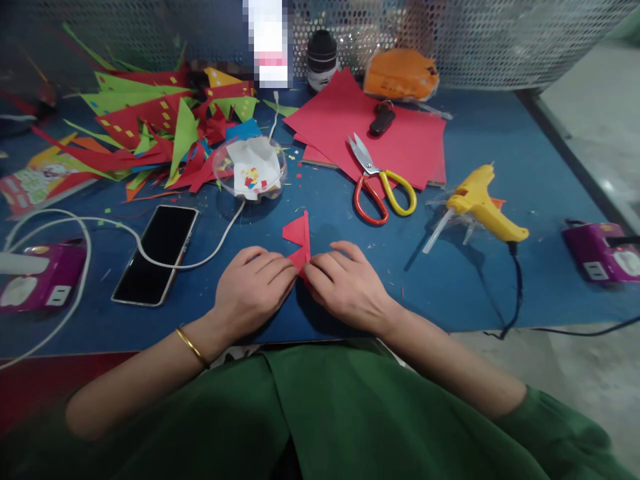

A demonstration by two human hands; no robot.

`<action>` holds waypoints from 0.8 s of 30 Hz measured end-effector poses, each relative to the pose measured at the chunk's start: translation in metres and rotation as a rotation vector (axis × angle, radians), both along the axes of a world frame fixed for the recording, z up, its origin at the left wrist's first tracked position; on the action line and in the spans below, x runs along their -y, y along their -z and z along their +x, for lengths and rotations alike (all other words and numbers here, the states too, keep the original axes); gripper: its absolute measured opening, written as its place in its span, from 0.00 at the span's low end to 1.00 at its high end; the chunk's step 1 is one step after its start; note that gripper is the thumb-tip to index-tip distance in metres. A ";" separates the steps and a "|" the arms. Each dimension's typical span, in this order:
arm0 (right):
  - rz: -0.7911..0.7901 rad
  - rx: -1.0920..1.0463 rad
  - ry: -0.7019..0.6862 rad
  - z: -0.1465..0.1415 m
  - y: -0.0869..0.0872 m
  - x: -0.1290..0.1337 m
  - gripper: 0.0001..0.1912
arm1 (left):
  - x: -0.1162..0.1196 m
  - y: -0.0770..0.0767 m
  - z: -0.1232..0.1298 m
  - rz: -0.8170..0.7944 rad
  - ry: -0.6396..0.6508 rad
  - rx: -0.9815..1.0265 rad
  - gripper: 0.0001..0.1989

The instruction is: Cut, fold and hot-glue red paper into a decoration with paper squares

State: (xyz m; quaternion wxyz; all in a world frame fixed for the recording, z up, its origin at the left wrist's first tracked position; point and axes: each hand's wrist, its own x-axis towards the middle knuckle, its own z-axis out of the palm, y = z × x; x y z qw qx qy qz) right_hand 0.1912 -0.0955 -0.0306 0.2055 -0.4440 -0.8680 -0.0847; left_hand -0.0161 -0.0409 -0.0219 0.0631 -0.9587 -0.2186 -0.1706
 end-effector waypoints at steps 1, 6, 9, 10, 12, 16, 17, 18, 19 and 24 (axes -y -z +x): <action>0.003 0.000 0.013 -0.001 0.001 -0.001 0.11 | 0.000 0.000 0.000 -0.022 -0.009 0.003 0.15; -0.013 -0.060 0.102 -0.007 0.002 0.001 0.11 | -0.002 -0.002 -0.003 -0.195 -0.045 0.075 0.09; -0.076 -0.146 0.182 -0.012 0.002 0.006 0.09 | -0.005 -0.003 -0.011 -0.415 -0.154 0.170 0.04; -0.088 -0.174 0.206 -0.014 0.002 0.008 0.09 | -0.007 -0.003 -0.013 -0.489 -0.195 0.199 0.04; -0.091 -0.220 0.236 -0.017 0.002 0.011 0.08 | -0.008 -0.003 -0.016 -0.586 -0.243 0.236 0.05; -0.092 -0.263 0.272 -0.019 0.003 0.013 0.08 | -0.009 0.000 -0.014 -0.595 -0.205 0.216 0.02; -0.108 -0.278 0.283 -0.019 0.004 0.012 0.08 | -0.009 0.001 -0.012 -0.586 -0.199 0.213 0.03; -0.134 -0.300 0.294 -0.019 0.004 0.011 0.08 | -0.009 0.002 -0.010 -0.579 -0.198 0.218 0.04; -0.170 -0.330 0.305 -0.019 0.005 0.010 0.08 | -0.009 0.002 -0.009 -0.576 -0.201 0.226 0.04; -0.331 -0.478 0.371 -0.019 0.003 0.006 0.07 | -0.010 0.005 -0.007 -0.589 -0.219 0.257 0.04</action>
